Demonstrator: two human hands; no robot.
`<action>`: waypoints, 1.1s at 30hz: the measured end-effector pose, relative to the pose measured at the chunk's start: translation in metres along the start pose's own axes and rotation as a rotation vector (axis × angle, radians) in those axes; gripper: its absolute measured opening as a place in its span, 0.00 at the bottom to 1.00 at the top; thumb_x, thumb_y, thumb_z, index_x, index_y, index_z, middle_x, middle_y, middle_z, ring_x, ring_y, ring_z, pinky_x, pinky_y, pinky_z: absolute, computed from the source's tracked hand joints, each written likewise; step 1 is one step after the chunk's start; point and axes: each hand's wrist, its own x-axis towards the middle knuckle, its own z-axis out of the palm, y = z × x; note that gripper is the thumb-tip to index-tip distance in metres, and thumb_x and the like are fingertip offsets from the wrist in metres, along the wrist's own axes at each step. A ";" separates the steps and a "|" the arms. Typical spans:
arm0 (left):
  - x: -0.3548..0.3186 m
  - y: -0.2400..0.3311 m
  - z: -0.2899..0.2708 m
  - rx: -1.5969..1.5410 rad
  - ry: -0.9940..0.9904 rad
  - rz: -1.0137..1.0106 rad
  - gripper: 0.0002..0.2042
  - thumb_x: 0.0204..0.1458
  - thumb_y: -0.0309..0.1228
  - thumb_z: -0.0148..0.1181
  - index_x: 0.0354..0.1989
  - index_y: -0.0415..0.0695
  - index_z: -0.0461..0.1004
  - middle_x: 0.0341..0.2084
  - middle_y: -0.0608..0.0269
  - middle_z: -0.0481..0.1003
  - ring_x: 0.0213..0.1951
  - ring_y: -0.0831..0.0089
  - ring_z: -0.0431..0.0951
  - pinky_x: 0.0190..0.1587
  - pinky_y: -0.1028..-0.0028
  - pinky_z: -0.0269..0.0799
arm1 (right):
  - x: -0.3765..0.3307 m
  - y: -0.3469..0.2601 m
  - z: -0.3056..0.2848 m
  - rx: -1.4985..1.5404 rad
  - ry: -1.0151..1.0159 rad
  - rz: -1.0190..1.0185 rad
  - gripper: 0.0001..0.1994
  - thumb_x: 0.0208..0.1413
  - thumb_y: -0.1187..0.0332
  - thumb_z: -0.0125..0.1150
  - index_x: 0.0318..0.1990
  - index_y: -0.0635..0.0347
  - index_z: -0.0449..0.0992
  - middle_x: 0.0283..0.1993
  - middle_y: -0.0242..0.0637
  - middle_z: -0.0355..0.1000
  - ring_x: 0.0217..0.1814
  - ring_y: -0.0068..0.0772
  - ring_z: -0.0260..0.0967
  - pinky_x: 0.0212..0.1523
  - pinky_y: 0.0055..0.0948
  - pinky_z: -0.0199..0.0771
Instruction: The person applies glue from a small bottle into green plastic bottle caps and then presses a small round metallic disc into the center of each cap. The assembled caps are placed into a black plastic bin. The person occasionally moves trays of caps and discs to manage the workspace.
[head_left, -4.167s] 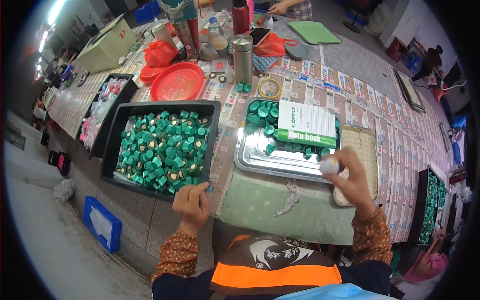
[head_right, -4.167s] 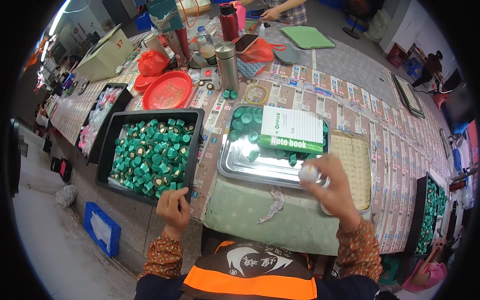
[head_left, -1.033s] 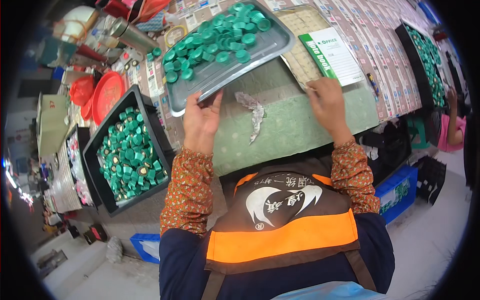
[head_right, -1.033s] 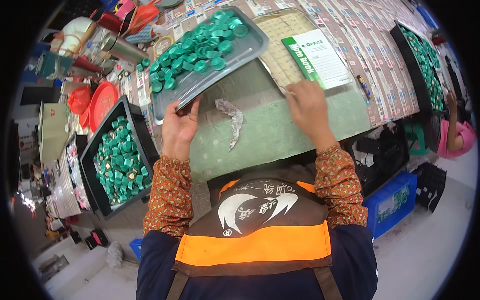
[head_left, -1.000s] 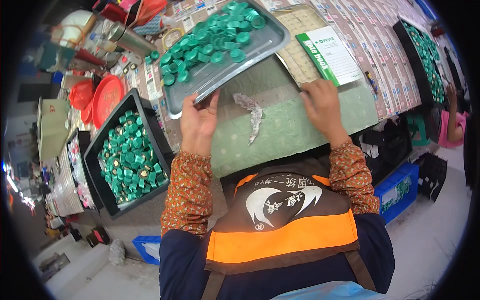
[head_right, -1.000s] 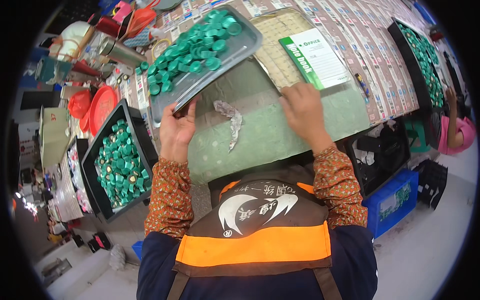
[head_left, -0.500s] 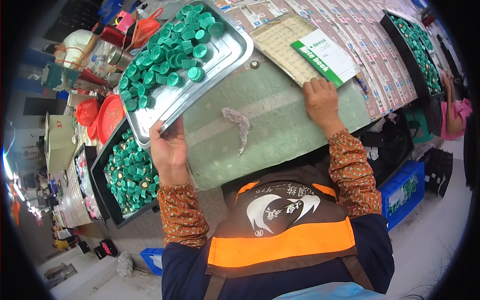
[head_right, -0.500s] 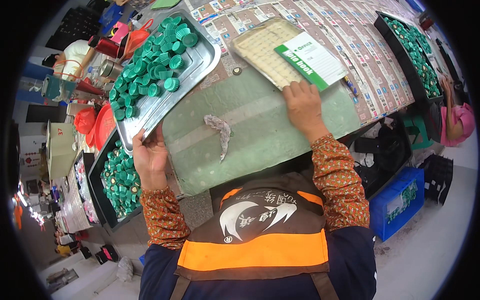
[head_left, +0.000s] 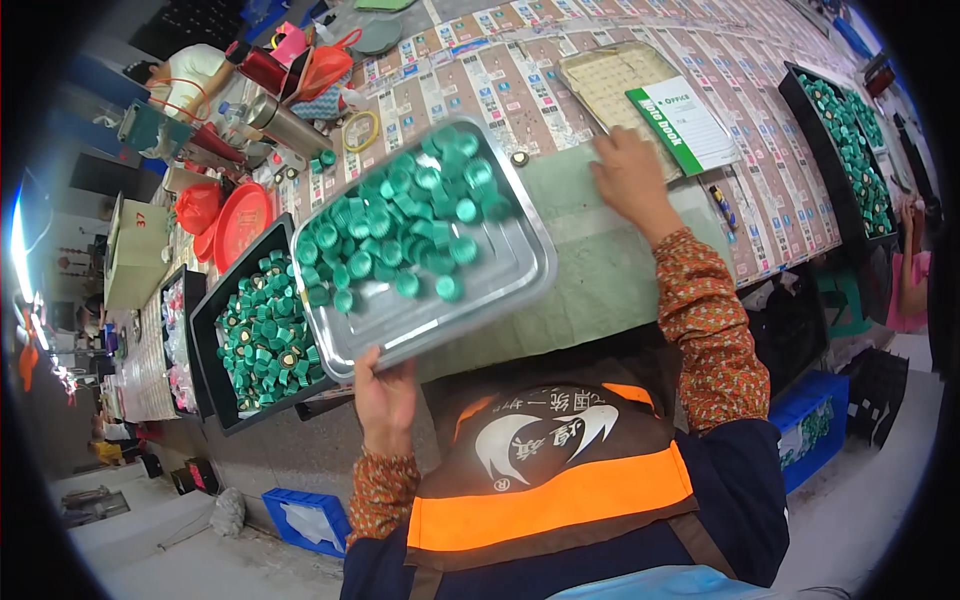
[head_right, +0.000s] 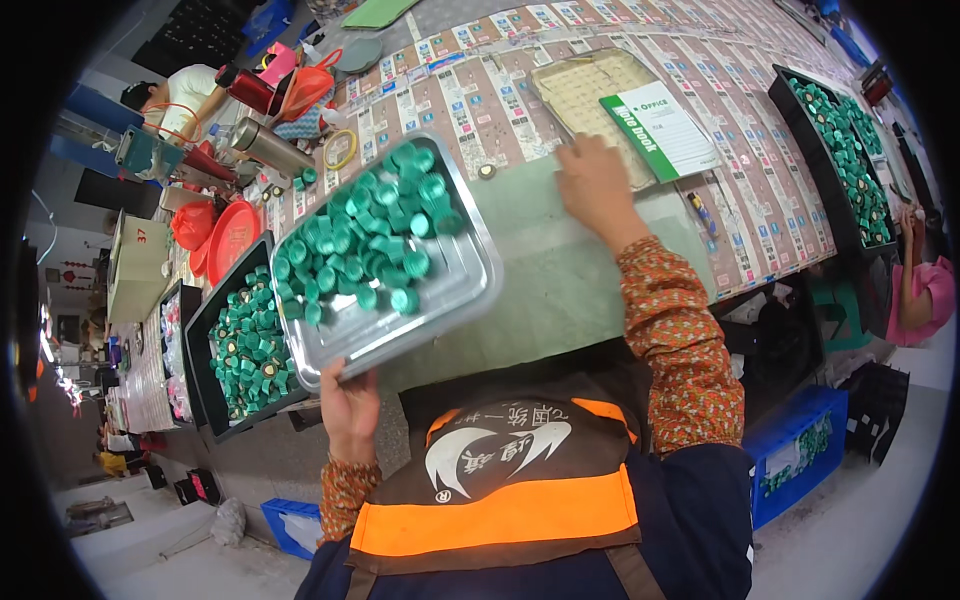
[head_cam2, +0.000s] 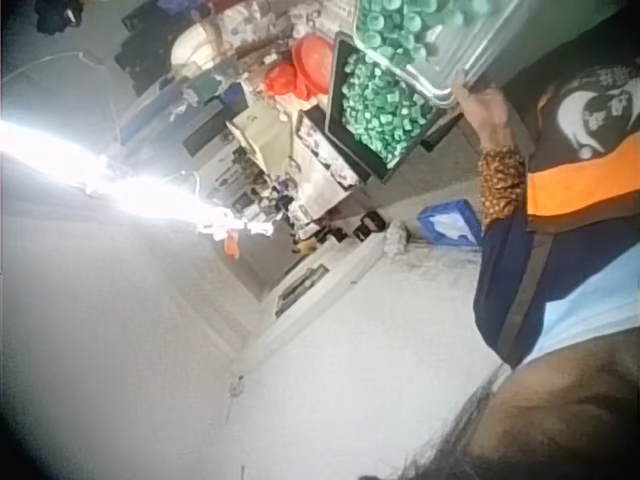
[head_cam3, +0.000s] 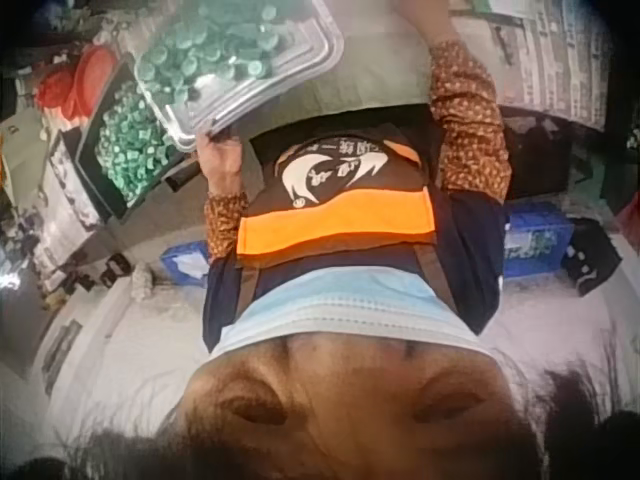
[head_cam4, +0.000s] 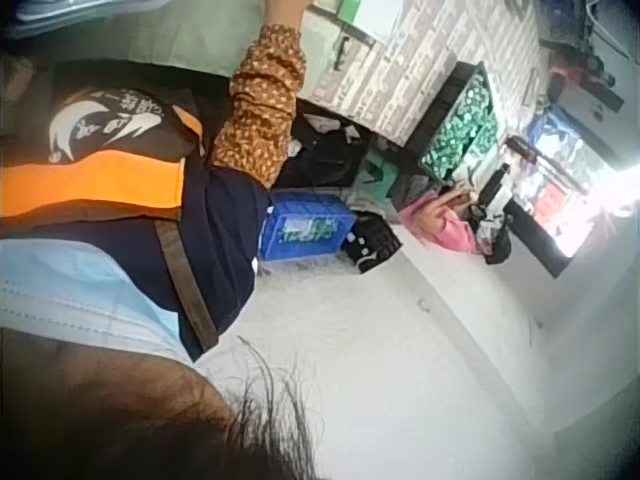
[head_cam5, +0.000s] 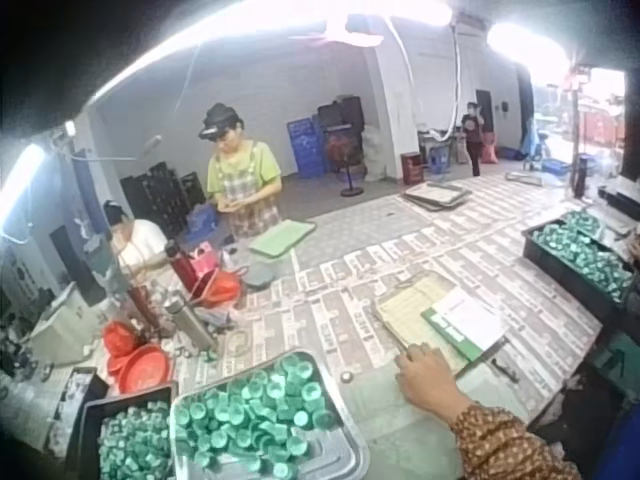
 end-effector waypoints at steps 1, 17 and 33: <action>-0.008 -0.002 -0.006 0.022 0.018 -0.001 0.18 0.60 0.29 0.56 0.58 0.40 0.69 0.53 0.57 0.76 0.54 0.61 0.78 0.59 0.58 0.76 | 0.006 -0.009 0.009 0.092 -0.018 -0.050 0.14 0.52 0.70 0.62 0.48 0.54 0.76 0.46 0.39 0.71 0.51 0.44 0.69 0.49 0.44 0.70; -0.025 -0.035 0.015 0.122 -0.056 -0.186 0.15 0.62 0.32 0.56 0.53 0.37 0.72 0.53 0.55 0.76 0.57 0.61 0.76 0.61 0.55 0.72 | 0.028 0.005 0.036 0.442 0.097 -0.030 0.09 0.60 0.73 0.55 0.46 0.63 0.77 0.44 0.50 0.75 0.50 0.54 0.72 0.52 0.44 0.71; 0.142 -0.077 0.099 -0.005 -0.110 -0.072 0.16 0.60 0.31 0.56 0.55 0.39 0.69 0.49 0.59 0.75 0.51 0.62 0.78 0.52 0.57 0.81 | -0.067 0.031 -0.059 0.774 -0.133 0.446 0.09 0.70 0.66 0.55 0.40 0.63 0.76 0.26 0.28 0.70 0.28 0.15 0.63 0.30 0.19 0.63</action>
